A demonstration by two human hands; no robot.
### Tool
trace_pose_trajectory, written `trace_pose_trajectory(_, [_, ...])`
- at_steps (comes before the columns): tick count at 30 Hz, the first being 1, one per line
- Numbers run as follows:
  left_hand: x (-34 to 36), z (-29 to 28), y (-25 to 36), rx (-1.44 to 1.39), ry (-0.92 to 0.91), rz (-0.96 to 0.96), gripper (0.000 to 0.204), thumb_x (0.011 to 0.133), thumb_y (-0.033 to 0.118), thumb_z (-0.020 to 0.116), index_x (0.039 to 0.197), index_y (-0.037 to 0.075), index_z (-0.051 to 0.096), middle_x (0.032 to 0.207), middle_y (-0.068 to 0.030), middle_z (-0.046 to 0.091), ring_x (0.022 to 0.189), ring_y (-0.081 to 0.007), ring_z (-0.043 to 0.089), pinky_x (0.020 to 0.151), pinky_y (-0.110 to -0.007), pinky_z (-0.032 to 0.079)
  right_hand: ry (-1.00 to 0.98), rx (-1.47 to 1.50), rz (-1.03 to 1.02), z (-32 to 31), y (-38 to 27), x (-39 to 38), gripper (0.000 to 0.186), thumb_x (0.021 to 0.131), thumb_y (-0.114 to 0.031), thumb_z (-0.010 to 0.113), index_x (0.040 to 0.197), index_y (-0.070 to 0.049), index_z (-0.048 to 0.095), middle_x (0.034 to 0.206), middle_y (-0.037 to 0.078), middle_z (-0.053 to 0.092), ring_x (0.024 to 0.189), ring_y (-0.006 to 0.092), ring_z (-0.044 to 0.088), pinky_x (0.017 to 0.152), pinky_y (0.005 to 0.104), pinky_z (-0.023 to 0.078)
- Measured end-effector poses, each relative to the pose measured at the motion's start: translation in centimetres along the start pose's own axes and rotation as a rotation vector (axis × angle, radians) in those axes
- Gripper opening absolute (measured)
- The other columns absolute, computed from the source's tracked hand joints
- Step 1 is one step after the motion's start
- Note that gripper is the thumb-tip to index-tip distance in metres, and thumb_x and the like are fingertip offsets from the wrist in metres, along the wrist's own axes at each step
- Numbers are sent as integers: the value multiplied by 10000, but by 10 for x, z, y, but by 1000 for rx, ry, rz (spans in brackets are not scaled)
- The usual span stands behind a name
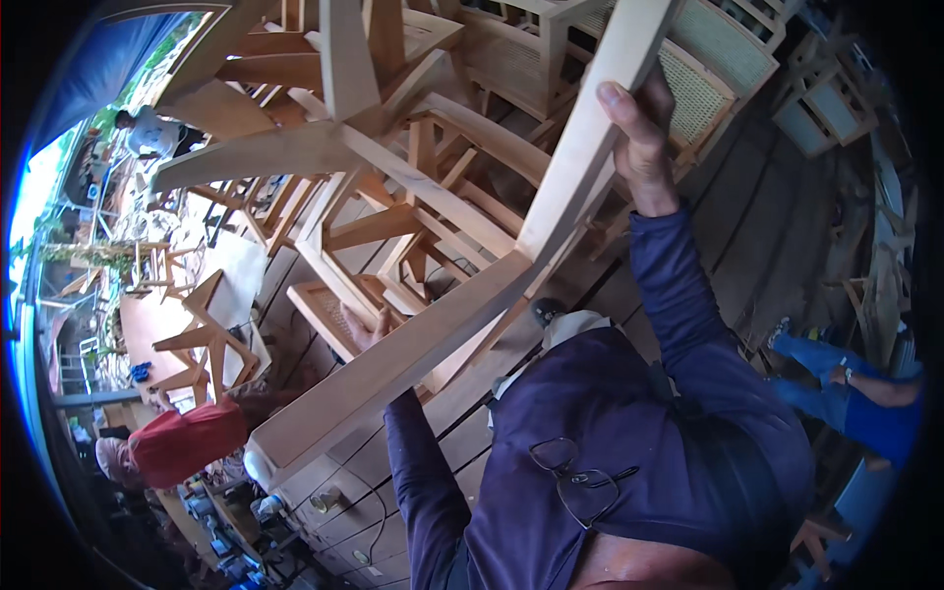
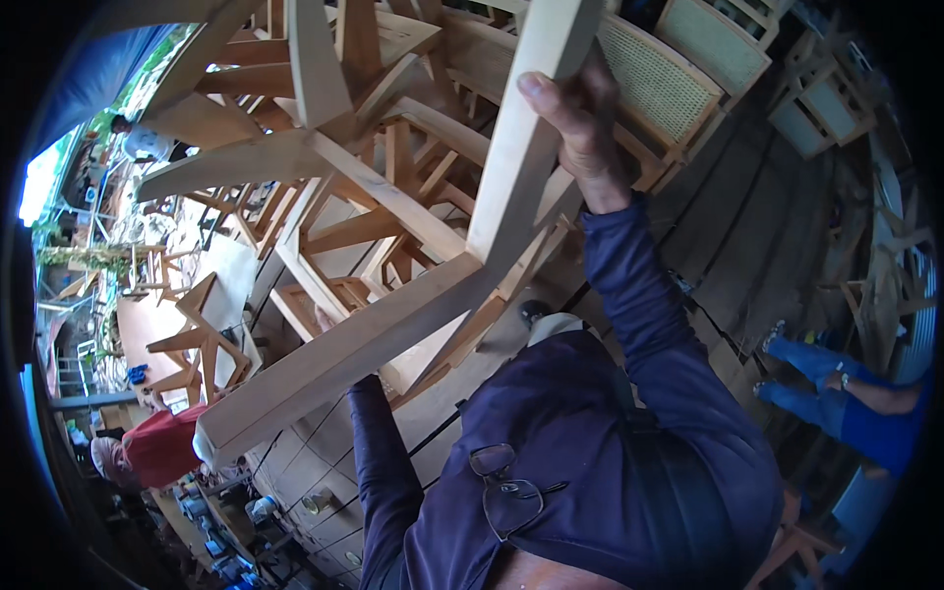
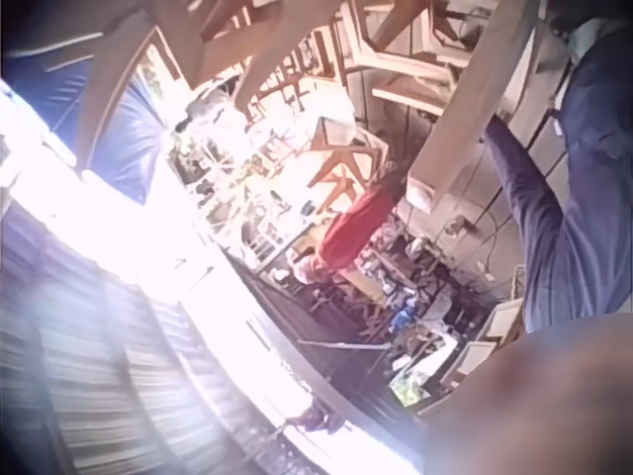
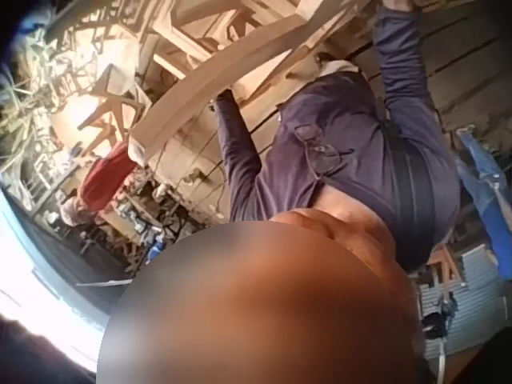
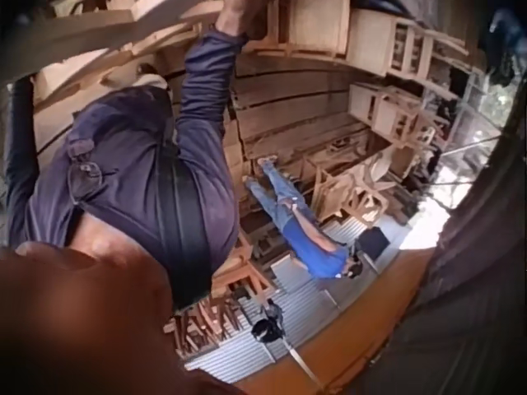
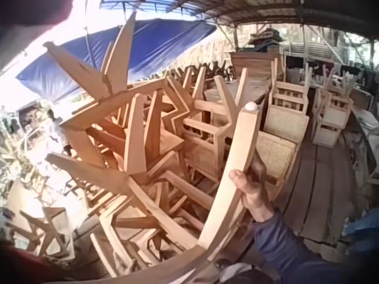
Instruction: The recorder is repairing or installing caning on the seat of a wooden chair using a chisel and a hammer.
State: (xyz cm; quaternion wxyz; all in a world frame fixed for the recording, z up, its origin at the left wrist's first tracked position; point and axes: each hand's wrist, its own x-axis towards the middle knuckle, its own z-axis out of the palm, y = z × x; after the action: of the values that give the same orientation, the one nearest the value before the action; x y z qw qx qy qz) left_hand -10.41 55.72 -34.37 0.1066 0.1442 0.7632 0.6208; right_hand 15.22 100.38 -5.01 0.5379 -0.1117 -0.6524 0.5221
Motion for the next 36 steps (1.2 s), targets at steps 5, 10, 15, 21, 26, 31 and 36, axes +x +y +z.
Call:
trace_pose_trajectory(5, [13,-5,-42,-67,16,-45,589,1151,489,493,1588,96,451,1370,-136,644,1114,-196,702,903,-343,633,-85,11,60,-10,-6,-1,576,930,-372,771,1391,-78,588,1092,43,663,1047,148,675,930,330,567])
trace_pose_trajectory(10, [7,40,2,-79,-9,-25,556,1143,427,532,1561,68,455,1370,-145,647,1112,-199,702,926,-340,623,-69,-72,-5,-28,-26,-8,513,1041,-328,738,1436,-50,564,1215,97,710,1066,200,718,1016,348,564])
trace_pose_trajectory(15, [-71,-12,41,-58,48,-2,520,1133,349,581,1528,33,460,1371,-155,651,1110,-203,701,955,-337,610,-109,23,107,-33,-65,-15,818,1059,-439,719,1652,-59,305,1496,117,535,1371,227,543,1149,435,476])
trace_pose_trajectory(21, [-119,-132,63,-139,241,-112,428,1146,247,579,1464,-27,494,1188,-122,724,889,-128,691,814,-274,596,-60,-127,-249,-7,-156,-84,314,1165,-150,451,1277,67,647,1175,163,724,965,185,678,889,330,556])
trace_pose_trajectory(26, [-164,-232,32,-167,478,-179,343,1154,234,571,1392,-13,557,1128,-92,720,776,-100,653,707,-233,546,-1248,-642,-274,150,-294,-159,341,836,-96,739,1138,59,724,946,178,668,712,257,681,554,364,576])
trace_pose_trajectory(31, [-263,-313,-45,-15,434,-312,290,1142,192,589,1343,-16,571,1080,-72,717,772,-98,645,697,-235,528,-1656,-676,-619,304,-365,-239,288,808,-127,714,970,111,707,873,136,653,753,205,682,466,291,544])
trace_pose_trajectory(36, [-495,-329,-90,134,412,-667,226,1047,161,629,1153,-39,630,907,-96,703,657,-145,634,589,-294,493,-1640,-621,-740,363,-403,-310,275,821,-108,696,989,110,699,875,150,656,788,212,689,478,308,553])
